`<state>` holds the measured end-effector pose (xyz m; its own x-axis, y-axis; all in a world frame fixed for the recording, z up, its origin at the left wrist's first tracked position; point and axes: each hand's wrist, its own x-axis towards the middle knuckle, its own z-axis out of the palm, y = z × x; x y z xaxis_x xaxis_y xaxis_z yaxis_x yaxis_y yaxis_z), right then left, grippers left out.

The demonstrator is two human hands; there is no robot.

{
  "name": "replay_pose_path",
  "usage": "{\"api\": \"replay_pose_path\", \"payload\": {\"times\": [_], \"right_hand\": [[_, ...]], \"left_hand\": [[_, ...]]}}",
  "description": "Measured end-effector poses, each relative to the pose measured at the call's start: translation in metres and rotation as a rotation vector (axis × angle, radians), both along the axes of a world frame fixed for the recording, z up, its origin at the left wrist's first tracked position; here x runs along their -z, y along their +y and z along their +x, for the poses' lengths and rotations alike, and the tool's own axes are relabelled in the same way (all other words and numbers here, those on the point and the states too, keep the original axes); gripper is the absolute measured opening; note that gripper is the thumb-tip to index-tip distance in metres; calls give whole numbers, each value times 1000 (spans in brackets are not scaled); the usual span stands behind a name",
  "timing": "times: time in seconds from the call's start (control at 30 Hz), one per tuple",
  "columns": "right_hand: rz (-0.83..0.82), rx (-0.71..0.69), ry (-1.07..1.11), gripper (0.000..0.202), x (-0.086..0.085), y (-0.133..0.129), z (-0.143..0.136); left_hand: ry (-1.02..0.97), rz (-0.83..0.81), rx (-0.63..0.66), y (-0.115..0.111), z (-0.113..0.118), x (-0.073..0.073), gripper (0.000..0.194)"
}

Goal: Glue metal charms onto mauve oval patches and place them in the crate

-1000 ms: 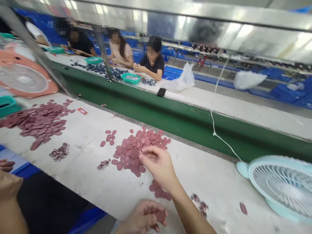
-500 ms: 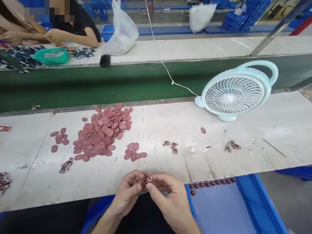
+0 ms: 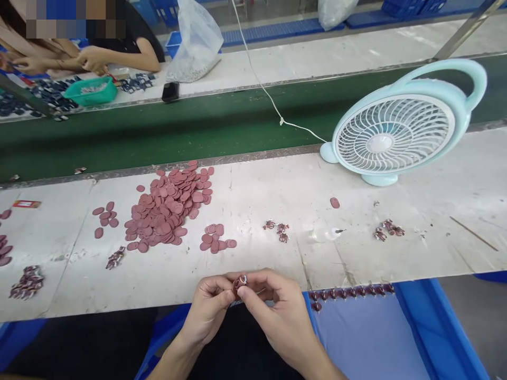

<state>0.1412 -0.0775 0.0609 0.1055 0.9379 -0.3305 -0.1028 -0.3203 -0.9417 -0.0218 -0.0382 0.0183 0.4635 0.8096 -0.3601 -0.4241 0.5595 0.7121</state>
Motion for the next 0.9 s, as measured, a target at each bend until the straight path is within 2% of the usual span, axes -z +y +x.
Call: {"api": "replay_pose_path", "payload": {"times": [0.3,0.57,0.9], "right_hand": [[-19,65,159,12,9,-2,6],[34,86,103,9,10,-9,7],[61,53,92,9,10,-9,7]], "left_hand": [[55,63,-3,-4,9,1,7],[143,126,19,-9,6,2,10],[123,129,-5,-13,7,-4,11]]}}
